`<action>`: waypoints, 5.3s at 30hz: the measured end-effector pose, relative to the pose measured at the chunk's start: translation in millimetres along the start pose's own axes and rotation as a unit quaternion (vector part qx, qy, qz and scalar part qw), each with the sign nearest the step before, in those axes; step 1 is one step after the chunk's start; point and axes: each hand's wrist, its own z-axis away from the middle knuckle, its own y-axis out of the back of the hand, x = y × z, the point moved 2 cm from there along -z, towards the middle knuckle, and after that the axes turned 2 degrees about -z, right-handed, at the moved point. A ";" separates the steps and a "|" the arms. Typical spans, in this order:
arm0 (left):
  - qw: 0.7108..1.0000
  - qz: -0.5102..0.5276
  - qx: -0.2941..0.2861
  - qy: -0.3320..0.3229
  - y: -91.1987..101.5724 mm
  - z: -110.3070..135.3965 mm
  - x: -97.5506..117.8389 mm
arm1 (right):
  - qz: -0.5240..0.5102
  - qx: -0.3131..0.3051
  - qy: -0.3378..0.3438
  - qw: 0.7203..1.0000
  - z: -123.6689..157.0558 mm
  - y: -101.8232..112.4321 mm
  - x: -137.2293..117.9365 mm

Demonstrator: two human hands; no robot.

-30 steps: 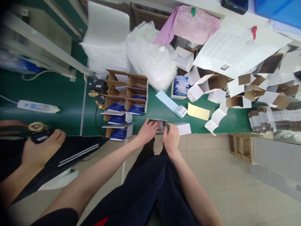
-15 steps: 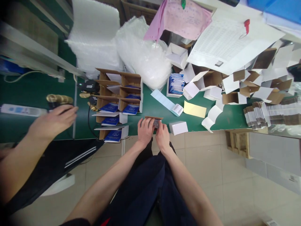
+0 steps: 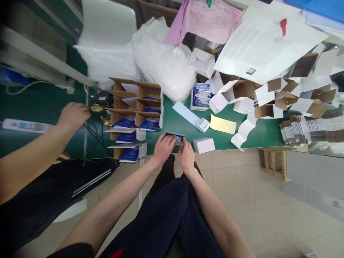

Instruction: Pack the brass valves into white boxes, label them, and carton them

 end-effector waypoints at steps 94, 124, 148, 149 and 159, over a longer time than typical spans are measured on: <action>0.981 -0.025 -0.121 -0.151 -23.6 3.7 5.8 | -0.221 -0.061 -0.198 0.953 99.4 23.1 85.4; 0.997 -0.008 -0.069 -0.036 -33.8 -13.0 -3.2 | -0.458 -0.121 -0.365 0.802 21.9 -36.7 28.4; 0.980 -0.074 -0.113 0.144 -13.4 -18.3 39.4 | -0.048 -0.115 0.018 0.992 -25.1 101.7 117.2; 0.974 -0.071 -0.113 0.184 -16.2 -18.8 44.5 | -0.038 -0.116 0.016 0.992 -30.1 100.4 123.8; 0.892 0.091 -0.068 0.438 -93.7 -75.0 191.7 | 0.037 0.030 -0.262 0.964 -32.4 128.0 226.5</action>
